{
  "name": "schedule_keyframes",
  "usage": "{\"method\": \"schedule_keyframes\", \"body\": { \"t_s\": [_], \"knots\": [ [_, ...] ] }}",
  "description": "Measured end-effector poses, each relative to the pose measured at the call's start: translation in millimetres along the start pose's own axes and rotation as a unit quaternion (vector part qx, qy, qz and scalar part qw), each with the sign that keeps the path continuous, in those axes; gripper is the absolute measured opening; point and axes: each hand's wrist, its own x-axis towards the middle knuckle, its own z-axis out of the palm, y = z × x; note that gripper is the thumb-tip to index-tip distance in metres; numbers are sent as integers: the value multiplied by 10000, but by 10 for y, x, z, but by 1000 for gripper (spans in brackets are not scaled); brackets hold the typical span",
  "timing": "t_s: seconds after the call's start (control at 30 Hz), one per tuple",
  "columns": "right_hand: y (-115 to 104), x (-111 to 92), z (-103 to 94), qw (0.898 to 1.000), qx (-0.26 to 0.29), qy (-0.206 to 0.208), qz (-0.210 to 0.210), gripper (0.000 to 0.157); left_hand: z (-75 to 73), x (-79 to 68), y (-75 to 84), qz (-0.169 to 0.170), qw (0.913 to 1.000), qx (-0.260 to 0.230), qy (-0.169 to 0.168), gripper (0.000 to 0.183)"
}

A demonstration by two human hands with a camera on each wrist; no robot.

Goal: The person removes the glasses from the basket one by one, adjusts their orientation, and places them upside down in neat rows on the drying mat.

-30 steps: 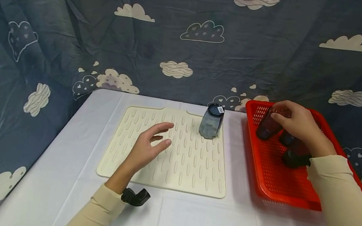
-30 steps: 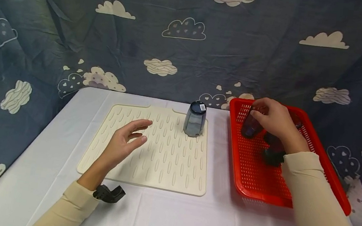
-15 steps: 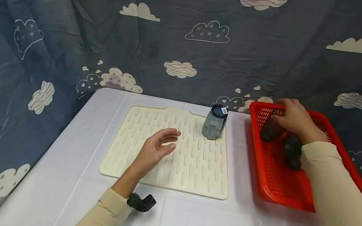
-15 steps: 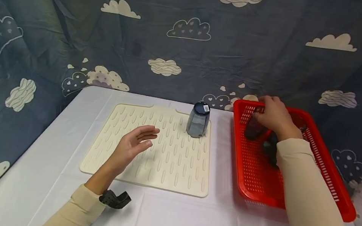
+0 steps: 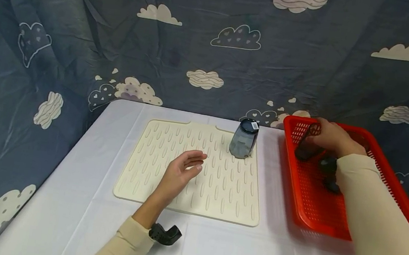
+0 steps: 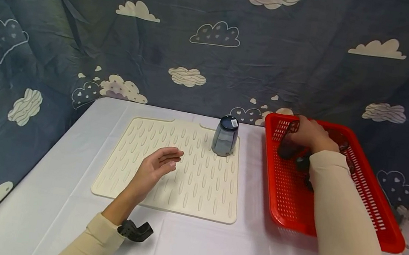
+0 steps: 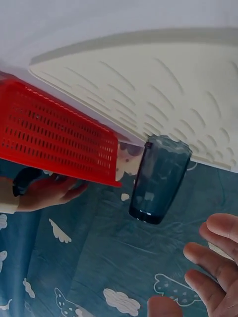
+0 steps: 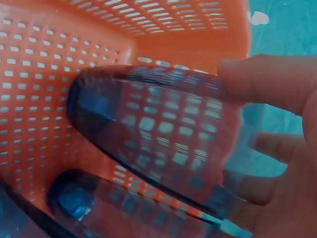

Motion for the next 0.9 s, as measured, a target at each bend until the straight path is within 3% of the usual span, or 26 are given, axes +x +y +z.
{"method": "schedule_keyframes", "body": {
  "t_s": [0.2,0.37,0.67,0.9],
  "knots": [
    [0,15,37,9977,-553,385,92,90,84,-19,-63,-180,9996,-199,52,40],
    [-83,32,96,9938,-858,677,-206,87,111,-38,-98,-158,9995,-239,134,40],
    [-127,18,141,9938,-865,669,-218,83,174,-67,-118,-122,9991,-400,-66,39],
    [-100,-11,126,9967,-480,639,-149,89,186,-49,-135,-138,9992,-361,-75,39]
  ]
}}
